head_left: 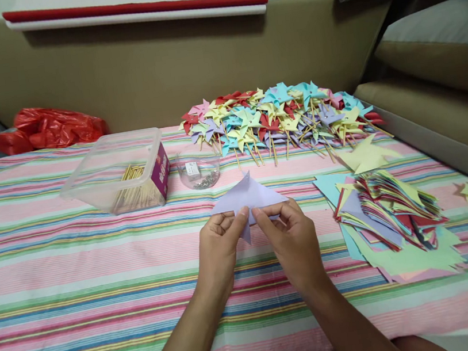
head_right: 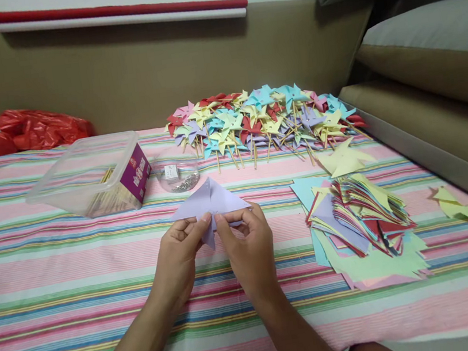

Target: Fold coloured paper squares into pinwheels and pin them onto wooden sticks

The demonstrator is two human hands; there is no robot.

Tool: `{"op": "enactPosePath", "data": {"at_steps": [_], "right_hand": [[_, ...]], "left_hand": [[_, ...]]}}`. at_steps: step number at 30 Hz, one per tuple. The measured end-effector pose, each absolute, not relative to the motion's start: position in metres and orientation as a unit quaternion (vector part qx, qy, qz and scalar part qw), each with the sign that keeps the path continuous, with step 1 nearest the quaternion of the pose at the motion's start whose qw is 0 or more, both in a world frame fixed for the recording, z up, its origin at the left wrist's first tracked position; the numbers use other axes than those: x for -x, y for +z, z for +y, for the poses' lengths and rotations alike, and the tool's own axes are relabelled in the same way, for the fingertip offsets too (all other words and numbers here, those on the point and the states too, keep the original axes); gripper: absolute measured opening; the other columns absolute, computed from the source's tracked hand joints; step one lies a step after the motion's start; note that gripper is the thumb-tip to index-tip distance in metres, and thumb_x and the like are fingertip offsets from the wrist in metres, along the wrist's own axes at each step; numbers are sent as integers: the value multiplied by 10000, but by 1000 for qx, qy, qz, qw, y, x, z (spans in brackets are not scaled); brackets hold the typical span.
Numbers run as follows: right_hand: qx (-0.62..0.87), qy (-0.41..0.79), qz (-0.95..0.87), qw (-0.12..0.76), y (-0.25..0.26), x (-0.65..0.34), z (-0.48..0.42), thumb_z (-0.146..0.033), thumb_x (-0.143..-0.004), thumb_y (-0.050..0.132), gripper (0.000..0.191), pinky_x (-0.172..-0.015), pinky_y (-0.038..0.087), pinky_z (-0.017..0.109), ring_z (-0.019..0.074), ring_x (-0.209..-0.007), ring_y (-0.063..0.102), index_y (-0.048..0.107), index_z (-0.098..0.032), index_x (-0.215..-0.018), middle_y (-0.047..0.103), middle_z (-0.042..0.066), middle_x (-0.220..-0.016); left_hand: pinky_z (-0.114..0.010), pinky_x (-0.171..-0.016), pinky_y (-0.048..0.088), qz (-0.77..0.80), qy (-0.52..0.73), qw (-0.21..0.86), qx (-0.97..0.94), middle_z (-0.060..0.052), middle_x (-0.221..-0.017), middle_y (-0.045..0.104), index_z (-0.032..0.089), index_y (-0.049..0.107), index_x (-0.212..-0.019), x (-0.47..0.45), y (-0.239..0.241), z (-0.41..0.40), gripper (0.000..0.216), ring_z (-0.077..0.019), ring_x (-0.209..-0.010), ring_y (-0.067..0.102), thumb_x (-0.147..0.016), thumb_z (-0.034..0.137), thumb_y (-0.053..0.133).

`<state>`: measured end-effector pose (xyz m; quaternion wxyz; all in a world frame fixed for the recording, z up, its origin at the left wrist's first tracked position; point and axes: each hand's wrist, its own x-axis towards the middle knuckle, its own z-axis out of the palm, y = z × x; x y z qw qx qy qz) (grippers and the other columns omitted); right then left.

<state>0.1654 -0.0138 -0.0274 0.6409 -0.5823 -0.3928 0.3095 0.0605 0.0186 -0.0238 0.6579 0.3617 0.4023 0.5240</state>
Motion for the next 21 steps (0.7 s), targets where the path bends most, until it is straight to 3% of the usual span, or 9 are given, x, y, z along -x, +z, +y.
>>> {"op": "enactPosePath", "data": {"at_steps": [4,8,11,14,21], "right_hand": [[556,327,-380,663,-31,-163,-13,-393,-798,767,244,-747,565,310,176,-873,654,617,-203,-770,586,42,-1017],[523,302,-312,733,-25,-171,-11,-388,-756,813,402,-771,559,309,152,-888,651,488,-259,-954,597,28,-1155],[555,347,-354,668,-16,-187,-13,-439,-754,808,408,-814,552,338,199,-972,652,611,-244,-1054,630,67,-1187],[538,449,-422,576,-10,-201,-17,-456,-786,770,304,-819,546,352,246,-1012,659,735,-209,-960,681,87,-1157],[558,459,-464,513,-19,-206,-19,-399,-818,735,227,-767,530,331,236,-918,668,750,-199,-924,721,69,-1015]], "left_hand": [[-212,-596,423,409,525,638,-387,21,-670,631,159,626,-715,-58,-25,20,277,-97,-610,536,-765,353,818],[-218,-627,423,414,522,607,-434,13,-690,636,172,610,-710,-53,-24,23,282,-110,-642,542,-797,374,786],[-227,-591,388,417,484,579,-506,21,-626,576,177,598,-688,-47,-21,26,305,-113,-602,504,-801,401,774],[-231,-529,319,408,441,557,-573,40,-582,482,185,564,-666,-43,-19,28,337,-102,-551,424,-808,419,760],[-230,-527,284,382,377,575,-618,49,-627,460,187,525,-709,-40,-22,31,344,-97,-572,389,-854,442,704]]}}
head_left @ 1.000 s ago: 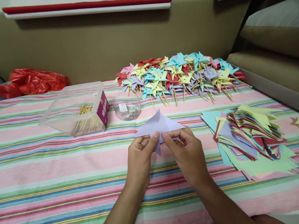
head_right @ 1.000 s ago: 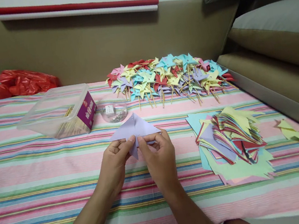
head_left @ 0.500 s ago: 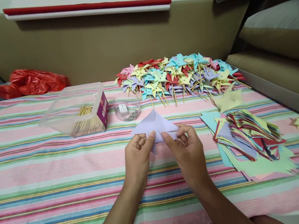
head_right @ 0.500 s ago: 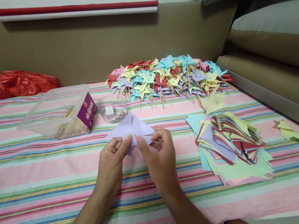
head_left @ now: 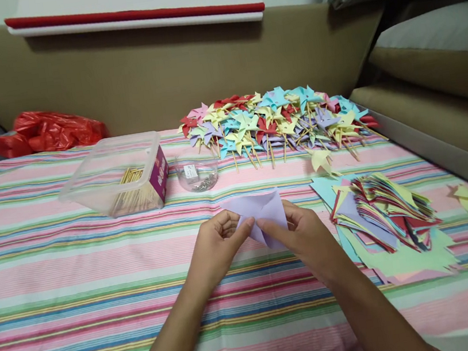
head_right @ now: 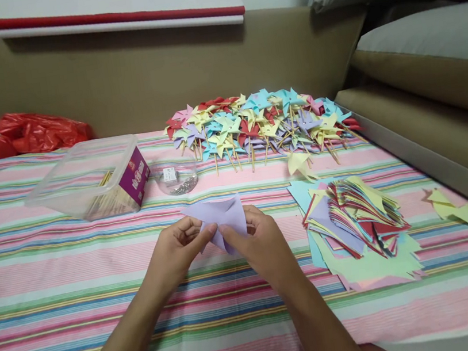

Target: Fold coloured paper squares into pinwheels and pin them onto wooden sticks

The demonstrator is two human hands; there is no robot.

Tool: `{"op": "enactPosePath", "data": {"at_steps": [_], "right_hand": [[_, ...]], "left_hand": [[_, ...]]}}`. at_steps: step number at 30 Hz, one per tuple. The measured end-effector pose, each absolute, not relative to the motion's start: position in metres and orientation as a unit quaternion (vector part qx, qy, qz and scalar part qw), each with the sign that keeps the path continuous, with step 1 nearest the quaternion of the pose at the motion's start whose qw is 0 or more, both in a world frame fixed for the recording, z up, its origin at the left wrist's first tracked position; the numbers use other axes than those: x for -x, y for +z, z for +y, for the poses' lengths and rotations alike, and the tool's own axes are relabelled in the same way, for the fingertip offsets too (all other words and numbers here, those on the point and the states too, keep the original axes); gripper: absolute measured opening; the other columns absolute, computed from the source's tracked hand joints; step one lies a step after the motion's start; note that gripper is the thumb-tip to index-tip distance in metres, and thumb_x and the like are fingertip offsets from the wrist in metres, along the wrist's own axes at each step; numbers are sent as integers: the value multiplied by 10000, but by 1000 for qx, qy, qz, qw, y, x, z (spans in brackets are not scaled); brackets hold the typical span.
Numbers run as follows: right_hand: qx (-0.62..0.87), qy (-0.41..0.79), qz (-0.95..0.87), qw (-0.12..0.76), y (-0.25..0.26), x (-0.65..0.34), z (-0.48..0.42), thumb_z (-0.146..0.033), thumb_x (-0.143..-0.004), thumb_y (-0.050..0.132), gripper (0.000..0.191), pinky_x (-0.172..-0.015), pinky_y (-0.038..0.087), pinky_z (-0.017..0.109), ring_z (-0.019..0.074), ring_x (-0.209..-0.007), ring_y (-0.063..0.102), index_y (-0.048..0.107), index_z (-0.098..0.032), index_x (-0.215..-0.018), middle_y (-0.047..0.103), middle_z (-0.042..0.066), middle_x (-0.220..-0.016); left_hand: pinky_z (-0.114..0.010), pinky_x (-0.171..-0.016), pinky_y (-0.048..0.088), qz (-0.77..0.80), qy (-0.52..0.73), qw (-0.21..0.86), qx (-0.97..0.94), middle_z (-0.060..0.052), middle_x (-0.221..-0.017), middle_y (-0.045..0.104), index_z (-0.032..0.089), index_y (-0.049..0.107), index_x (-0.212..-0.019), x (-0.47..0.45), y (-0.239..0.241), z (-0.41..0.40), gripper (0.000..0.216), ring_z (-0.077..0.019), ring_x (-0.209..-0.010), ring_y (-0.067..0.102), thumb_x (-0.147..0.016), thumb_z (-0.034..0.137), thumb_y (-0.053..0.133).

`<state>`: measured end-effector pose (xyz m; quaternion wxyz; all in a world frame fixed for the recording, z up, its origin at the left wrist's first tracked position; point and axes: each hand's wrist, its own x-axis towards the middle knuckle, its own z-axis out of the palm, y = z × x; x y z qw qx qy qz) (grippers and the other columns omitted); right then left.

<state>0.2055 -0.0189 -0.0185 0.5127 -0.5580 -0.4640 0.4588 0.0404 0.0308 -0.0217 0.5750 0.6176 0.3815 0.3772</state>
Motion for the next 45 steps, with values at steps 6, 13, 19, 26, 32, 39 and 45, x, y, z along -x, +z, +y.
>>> {"op": "enactPosePath", "data": {"at_steps": [6,13,19,26,32,39,45], "right_hand": [[585,408,-503,488,-15,-216,-12,-503,-876,643,327,-786,550,357,255,-934,688,716,-203,-984,733,83,-1024],[788,-64,-587,173,-39,-289,15,-289,-951,511,343,-1142,313,569,403,-1378,439,733,-117,-1148,496,237,-1473],[800,-75,-590,78,-51,-319,24,-247,-1016,350,413,-1150,267,619,366,-1343,501,735,-114,-1091,585,204,-1407],[793,-88,-599,67,-46,-331,28,-218,-1010,335,398,-1115,349,565,312,-1147,645,718,-108,-1017,715,176,-1197],[787,-98,-606,60,-57,-335,25,-142,-970,365,379,-1131,260,666,323,-1172,634,742,-127,-924,704,175,-1230],[804,-160,-558,131,-37,-341,20,-188,-1015,299,410,-1185,138,677,307,-1295,555,653,-108,-1207,594,184,-1416],[820,-326,-387,269,-16,-382,-17,-195,-940,383,393,-1196,66,680,387,-1246,588,686,-95,-1171,666,228,-1270]], "left_hand": [[-242,-530,246,408,374,537,-637,61,-619,379,192,476,-694,-39,-26,34,384,-94,-569,348,-863,465,685],[-244,-552,259,413,399,545,-611,60,-612,388,194,472,-702,-37,-26,36,379,-94,-575,365,-861,466,682],[-243,-554,258,416,403,545,-606,55,-632,392,196,449,-699,-34,-25,34,401,-96,-594,358,-858,486,675],[-249,-543,235,421,411,535,-606,63,-627,326,204,402,-678,-34,-23,35,429,-93,-580,306,-857,484,673],[-250,-538,228,428,405,535,-605,61,-632,330,203,414,-686,-33,-22,34,425,-94,-583,301,-852,492,677],[-249,-543,234,427,403,529,-613,55,-630,370,198,435,-691,-31,-24,34,412,-97,-589,323,-860,491,671],[-246,-548,252,427,406,534,-607,50,-626,406,196,466,-698,-32,-22,33,396,-103,-591,355,-849,488,685]]}}
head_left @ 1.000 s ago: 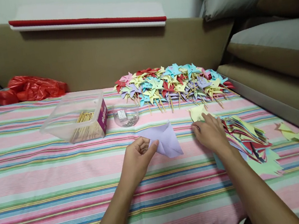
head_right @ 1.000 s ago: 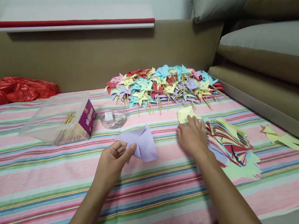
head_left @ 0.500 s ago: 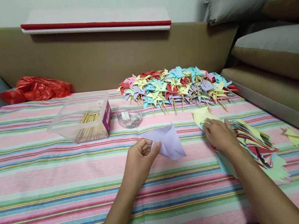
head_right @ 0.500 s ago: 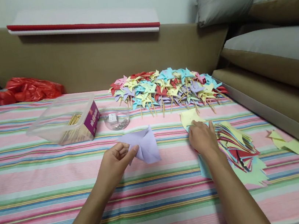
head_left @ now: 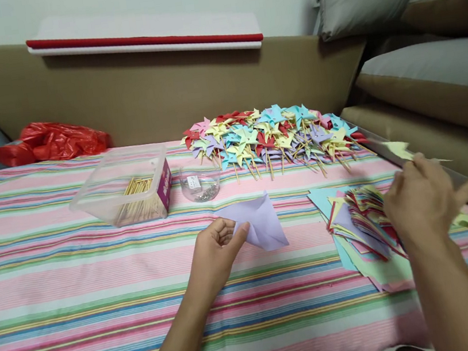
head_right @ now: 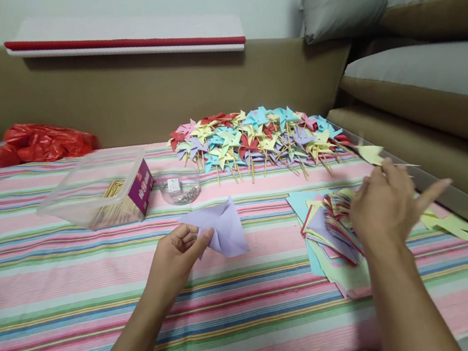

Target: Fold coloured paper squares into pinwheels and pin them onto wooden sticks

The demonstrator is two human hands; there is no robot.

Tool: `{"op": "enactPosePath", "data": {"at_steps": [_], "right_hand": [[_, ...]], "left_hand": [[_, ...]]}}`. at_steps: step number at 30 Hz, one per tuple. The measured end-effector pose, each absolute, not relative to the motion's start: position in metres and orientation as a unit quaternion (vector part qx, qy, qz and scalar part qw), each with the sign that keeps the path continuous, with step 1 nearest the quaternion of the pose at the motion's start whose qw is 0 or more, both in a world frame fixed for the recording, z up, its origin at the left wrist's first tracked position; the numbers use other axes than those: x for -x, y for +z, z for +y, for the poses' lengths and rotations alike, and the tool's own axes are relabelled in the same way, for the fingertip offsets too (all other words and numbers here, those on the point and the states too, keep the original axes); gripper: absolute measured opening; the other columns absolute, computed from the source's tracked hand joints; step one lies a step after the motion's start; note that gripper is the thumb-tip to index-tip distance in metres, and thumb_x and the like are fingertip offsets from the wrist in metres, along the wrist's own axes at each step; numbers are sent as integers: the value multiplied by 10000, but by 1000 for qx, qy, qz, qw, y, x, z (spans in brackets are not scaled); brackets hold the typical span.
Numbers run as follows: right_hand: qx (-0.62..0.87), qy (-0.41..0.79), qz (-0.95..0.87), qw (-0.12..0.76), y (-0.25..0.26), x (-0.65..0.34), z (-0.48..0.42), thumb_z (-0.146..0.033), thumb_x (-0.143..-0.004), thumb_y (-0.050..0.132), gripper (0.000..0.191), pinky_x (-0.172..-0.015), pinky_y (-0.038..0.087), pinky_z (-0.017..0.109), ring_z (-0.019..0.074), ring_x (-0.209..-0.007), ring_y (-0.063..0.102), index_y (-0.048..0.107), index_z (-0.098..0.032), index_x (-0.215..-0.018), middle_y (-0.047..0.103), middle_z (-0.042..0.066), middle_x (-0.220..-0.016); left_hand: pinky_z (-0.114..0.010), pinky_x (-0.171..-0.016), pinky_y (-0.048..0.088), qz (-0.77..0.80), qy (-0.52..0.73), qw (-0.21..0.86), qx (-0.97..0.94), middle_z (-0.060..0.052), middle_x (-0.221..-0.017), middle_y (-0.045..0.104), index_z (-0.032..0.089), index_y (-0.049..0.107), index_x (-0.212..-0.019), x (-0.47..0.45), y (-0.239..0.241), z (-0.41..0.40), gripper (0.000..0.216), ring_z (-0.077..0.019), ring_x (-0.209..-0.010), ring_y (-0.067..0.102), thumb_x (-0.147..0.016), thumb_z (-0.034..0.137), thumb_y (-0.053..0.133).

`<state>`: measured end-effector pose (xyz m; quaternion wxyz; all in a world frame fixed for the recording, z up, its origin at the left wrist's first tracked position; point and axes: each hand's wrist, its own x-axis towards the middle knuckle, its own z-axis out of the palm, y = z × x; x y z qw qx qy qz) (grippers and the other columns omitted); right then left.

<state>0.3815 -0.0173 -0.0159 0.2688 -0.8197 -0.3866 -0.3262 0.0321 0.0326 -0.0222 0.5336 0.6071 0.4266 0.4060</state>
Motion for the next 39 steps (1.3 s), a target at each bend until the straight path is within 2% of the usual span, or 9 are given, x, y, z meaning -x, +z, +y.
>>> {"op": "enactPosePath", "data": {"at_steps": [6,9,12,15,18,21,24,28,39], "right_hand": [[882,-201,-353,237,-29,-427,-54,-219,-918,349,442,-1047,307,709,471,-1200,602,691,-205,-1197,665,252,-1197],[904,-156,-325,230,-28,-431,-56,-232,-879,409,362,-992,311,735,512,-1076,644,757,-191,-970,698,267,-966],[886,-150,-340,276,-20,-414,-51,-324,-883,440,361,-1047,298,689,525,-1216,550,745,-132,-891,654,319,-1124],[831,-137,-405,354,-12,-373,-40,-408,-924,428,423,-1088,358,558,422,-1279,521,711,-104,-1002,637,284,-1216],[761,5,-514,396,-9,-313,-26,-523,-985,381,466,-904,532,351,238,-964,697,727,-218,-919,750,91,-978],[592,333,-526,511,-7,-255,-17,-600,-972,441,484,-926,511,354,227,-957,683,734,-215,-985,745,72,-1012],[517,478,-498,506,-4,-220,-13,-576,-896,618,387,-752,511,312,206,-824,655,729,-230,-1030,733,29,-923],[515,526,-481,476,-6,-210,-11,-477,-770,795,314,-642,455,268,178,-736,621,747,-207,-921,723,8,-839],[495,596,-376,509,-19,-209,-11,-440,-723,830,290,-682,451,317,192,-711,630,781,-172,-822,739,36,-779]], "left_hand": [[-240,-534,267,422,410,533,-608,49,-608,417,197,481,-681,-35,-21,31,406,-105,-568,371,-821,501,711],[-237,-531,269,423,409,530,-611,49,-614,416,197,476,-675,-35,-22,31,413,-104,-568,373,-814,504,716],[-235,-535,271,423,406,530,-613,54,-613,406,197,464,-676,-36,-21,32,417,-99,-567,371,-824,500,709],[-234,-548,286,420,404,537,-610,50,-610,436,191,480,-681,-39,-19,31,406,-99,-575,395,-836,493,703],[-228,-561,294,414,414,555,-591,41,-624,476,180,511,-697,-41,-19,31,389,-98,-592,414,-841,486,702],[-224,-555,295,411,418,561,-585,42,-622,481,178,514,-693,-43,-22,31,386,-96,-587,411,-838,477,709],[-225,-534,300,399,408,568,-594,50,-602,460,183,519,-681,-42,-22,31,377,-95,-563,398,-826,463,725],[-225,-518,302,379,390,581,-606,39,-620,504,180,570,-702,-39,-20,31,331,-100,-559,423,-811,442,741],[-222,-551,357,366,381,580,-619,20,-660,558,176,615,-728,-36,-18,32,283,-110,-599,496,-847,411,719]]}}
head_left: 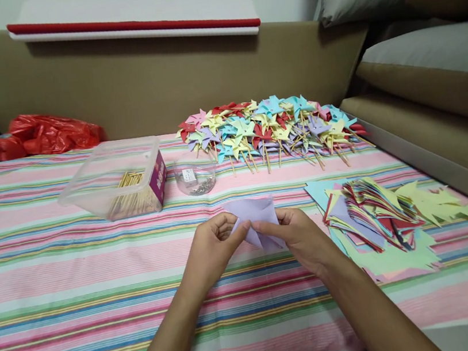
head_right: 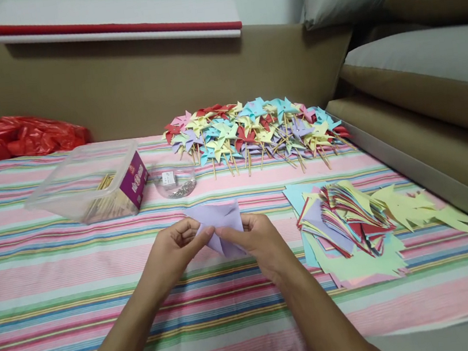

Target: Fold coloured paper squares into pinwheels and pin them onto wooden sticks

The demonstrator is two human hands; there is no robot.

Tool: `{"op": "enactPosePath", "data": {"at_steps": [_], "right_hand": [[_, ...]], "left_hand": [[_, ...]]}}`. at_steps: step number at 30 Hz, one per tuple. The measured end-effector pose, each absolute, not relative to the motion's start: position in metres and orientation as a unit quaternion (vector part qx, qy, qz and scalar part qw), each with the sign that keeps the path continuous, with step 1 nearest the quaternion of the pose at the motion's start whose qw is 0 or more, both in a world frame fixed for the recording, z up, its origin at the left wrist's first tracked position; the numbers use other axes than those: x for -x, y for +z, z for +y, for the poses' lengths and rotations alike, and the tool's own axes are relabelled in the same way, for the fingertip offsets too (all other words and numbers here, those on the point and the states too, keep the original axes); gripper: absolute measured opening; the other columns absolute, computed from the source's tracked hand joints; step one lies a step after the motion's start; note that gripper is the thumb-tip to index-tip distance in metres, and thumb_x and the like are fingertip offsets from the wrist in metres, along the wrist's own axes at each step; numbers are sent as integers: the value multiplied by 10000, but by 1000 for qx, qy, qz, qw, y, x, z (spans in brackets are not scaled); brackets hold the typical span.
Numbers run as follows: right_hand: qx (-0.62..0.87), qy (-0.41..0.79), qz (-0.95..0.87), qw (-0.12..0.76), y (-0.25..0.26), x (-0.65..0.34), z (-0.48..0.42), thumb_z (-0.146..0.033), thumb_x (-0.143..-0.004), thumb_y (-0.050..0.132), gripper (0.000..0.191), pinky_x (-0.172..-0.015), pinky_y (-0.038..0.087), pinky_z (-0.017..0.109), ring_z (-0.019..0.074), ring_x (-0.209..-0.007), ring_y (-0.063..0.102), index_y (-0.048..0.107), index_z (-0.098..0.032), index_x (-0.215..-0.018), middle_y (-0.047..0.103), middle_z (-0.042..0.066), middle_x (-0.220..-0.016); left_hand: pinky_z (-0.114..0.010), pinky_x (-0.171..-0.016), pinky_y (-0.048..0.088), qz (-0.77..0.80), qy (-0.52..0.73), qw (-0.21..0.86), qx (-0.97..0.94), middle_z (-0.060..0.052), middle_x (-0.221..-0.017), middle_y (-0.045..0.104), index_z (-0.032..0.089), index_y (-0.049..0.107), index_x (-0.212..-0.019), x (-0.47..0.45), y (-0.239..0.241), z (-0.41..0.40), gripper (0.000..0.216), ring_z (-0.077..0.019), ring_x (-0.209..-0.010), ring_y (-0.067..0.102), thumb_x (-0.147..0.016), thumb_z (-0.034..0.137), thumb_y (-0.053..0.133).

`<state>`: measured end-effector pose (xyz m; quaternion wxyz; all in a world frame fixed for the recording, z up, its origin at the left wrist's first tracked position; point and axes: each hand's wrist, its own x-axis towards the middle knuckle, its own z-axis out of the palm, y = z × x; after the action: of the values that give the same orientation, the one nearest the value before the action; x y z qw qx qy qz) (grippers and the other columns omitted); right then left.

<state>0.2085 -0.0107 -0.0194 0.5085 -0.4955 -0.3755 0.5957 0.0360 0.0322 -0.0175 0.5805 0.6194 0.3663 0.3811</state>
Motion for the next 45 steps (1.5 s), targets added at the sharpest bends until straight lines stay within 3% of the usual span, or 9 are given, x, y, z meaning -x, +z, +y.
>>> {"op": "enactPosePath", "data": {"at_steps": [5,9,14,21,24,28,30,34,45], "right_hand": [[465,588,-274,602,-23,-191,-7,-386,-689,849,239,-674,460,303,167,-683,608,786,-192,-813,730,12,-753],[388,606,-238,652,-18,-178,-7,-369,-721,821,176,-784,507,313,189,-824,650,781,-246,-841,751,-4,-860],[378,591,-222,677,-21,-168,-7,-358,-727,815,145,-898,517,348,213,-945,660,774,-264,-831,759,0,-958],[375,601,-221,670,-22,-160,-8,-351,-759,791,227,-900,517,334,204,-969,665,743,-209,-930,753,25,-1006],[396,582,-253,664,-22,-162,-12,-343,-851,693,249,-868,542,356,195,-959,682,616,-241,-1065,732,18,-1045],[473,428,-417,648,-29,-169,-19,-212,-865,655,448,-926,536,402,190,-1042,683,418,-326,-1227,676,26,-1218],[496,357,-516,600,-31,-171,-21,-204,-874,655,420,-964,515,401,198,-1094,661,483,-327,-1237,656,34,-1247],[512,297,-597,541,-28,-171,-21,-248,-894,661,62,-884,519,357,201,-959,652,706,-262,-935,675,23,-973],[488,458,-386,634,-31,-173,-15,-406,-835,757,186,-866,540,343,172,-873,657,738,-223,-867,724,3,-876]], "left_hand": [[-253,-761,489,359,438,621,-541,-53,-948,721,182,739,-948,-40,-13,29,245,-172,-853,640,-810,382,767],[-274,-842,506,338,459,683,-457,-48,-956,736,194,736,-1045,-49,-20,24,344,-174,-892,658,-745,333,832],[-235,-771,495,335,512,692,-383,2,-846,698,185,723,-853,-60,-27,17,198,-121,-782,623,-745,308,834],[-202,-692,476,365,541,681,-334,7,-777,661,149,714,-764,-62,-24,15,219,-95,-723,572,-736,324,842],[-187,-660,487,366,554,687,-295,5,-784,668,147,710,-785,-55,-23,21,238,-89,-705,582,-723,328,853],[-186,-627,505,372,576,685,-248,-10,-828,693,147,711,-822,-44,-25,31,266,-100,-713,611,-693,314,875],[-185,-615,504,373,576,686,-242,-9,-817,692,144,706,-817,-41,-26,33,266,-97,-701,610,-691,306,877],[-180,-592,471,377,572,679,-264,19,-692,629,138,677,-725,-43,-24,30,257,-82,-637,562,-696,308,868],[-217,-645,440,403,550,613,-399,2,-688,652,139,698,-714,-52,-24,21,246,-100,-659,546,-748,342,833]]}}
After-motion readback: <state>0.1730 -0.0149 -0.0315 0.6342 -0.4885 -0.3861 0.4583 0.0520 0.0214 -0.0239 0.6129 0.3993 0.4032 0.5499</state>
